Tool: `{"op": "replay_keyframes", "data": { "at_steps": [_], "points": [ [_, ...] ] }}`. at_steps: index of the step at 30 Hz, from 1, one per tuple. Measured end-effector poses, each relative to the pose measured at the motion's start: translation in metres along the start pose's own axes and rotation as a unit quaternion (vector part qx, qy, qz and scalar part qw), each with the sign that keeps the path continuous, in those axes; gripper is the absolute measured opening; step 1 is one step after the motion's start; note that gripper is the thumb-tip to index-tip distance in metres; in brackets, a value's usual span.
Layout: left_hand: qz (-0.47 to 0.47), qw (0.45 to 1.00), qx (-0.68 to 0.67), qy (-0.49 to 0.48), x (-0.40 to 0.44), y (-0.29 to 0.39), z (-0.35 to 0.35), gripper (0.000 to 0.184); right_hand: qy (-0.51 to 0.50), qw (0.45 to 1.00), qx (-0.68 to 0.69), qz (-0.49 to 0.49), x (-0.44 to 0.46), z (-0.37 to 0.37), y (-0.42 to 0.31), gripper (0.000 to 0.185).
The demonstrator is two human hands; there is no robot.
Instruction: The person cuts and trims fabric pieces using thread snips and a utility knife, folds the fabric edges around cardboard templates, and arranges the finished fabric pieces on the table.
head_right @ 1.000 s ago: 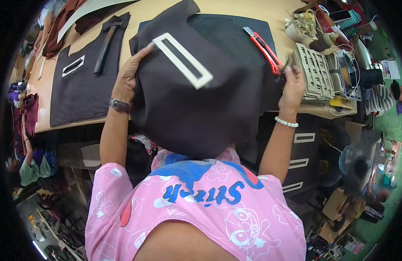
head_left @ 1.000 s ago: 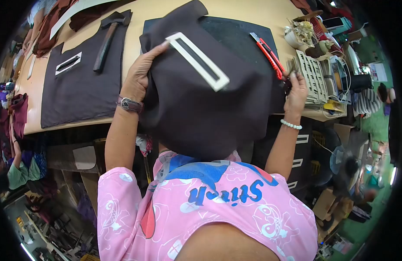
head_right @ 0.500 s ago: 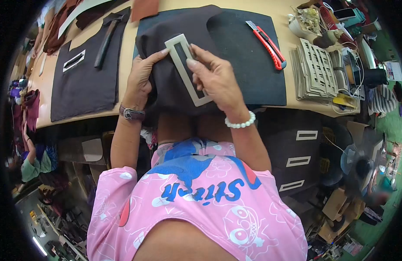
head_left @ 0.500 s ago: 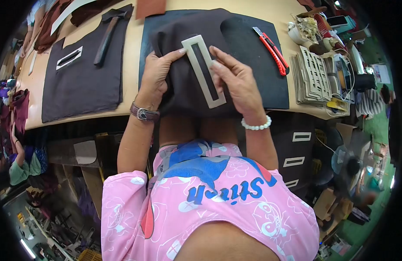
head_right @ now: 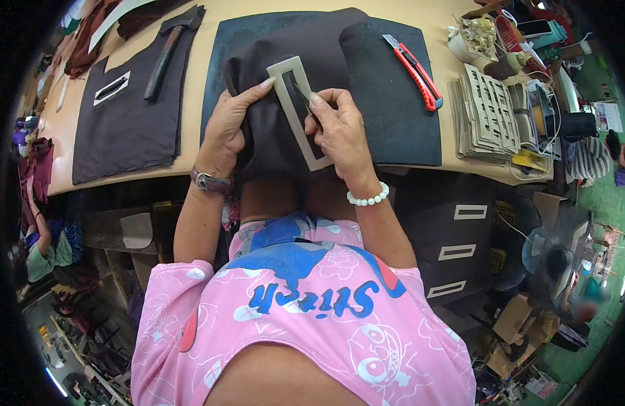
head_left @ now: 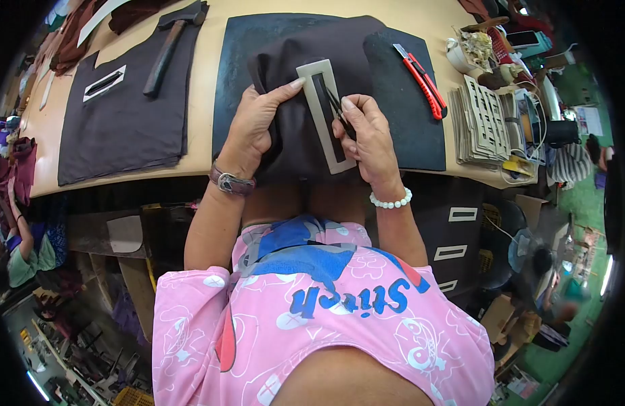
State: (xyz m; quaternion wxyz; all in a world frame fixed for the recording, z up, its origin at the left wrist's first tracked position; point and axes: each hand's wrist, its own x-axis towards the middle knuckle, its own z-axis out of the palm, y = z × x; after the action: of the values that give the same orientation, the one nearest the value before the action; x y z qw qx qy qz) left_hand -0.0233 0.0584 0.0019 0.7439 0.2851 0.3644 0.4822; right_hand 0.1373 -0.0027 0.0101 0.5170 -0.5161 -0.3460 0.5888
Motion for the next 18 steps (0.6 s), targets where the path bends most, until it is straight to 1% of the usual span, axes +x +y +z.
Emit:
{"op": "replay_keyframes", "data": {
  "at_steps": [4, 12, 18],
  "points": [
    [0.038, 0.999, 0.008, -0.003, 0.000, -0.009, 0.000, 0.026, -0.007, 1.000, -0.012, 0.014, 0.001, -0.001, -0.002, 0.022],
    [0.100, 0.993, 0.051, -0.020, -0.011, -0.008, 0.005, 0.022, -0.026, 1.000, 0.016, -0.002, 0.004, 0.002, -0.005, 0.019],
    [0.107, 0.992, 0.062, -0.038, -0.012, -0.007, 0.003, 0.022, -0.013, 1.000, 0.014, 0.004, 0.002, 0.005, -0.004, 0.019]
  ]
}}
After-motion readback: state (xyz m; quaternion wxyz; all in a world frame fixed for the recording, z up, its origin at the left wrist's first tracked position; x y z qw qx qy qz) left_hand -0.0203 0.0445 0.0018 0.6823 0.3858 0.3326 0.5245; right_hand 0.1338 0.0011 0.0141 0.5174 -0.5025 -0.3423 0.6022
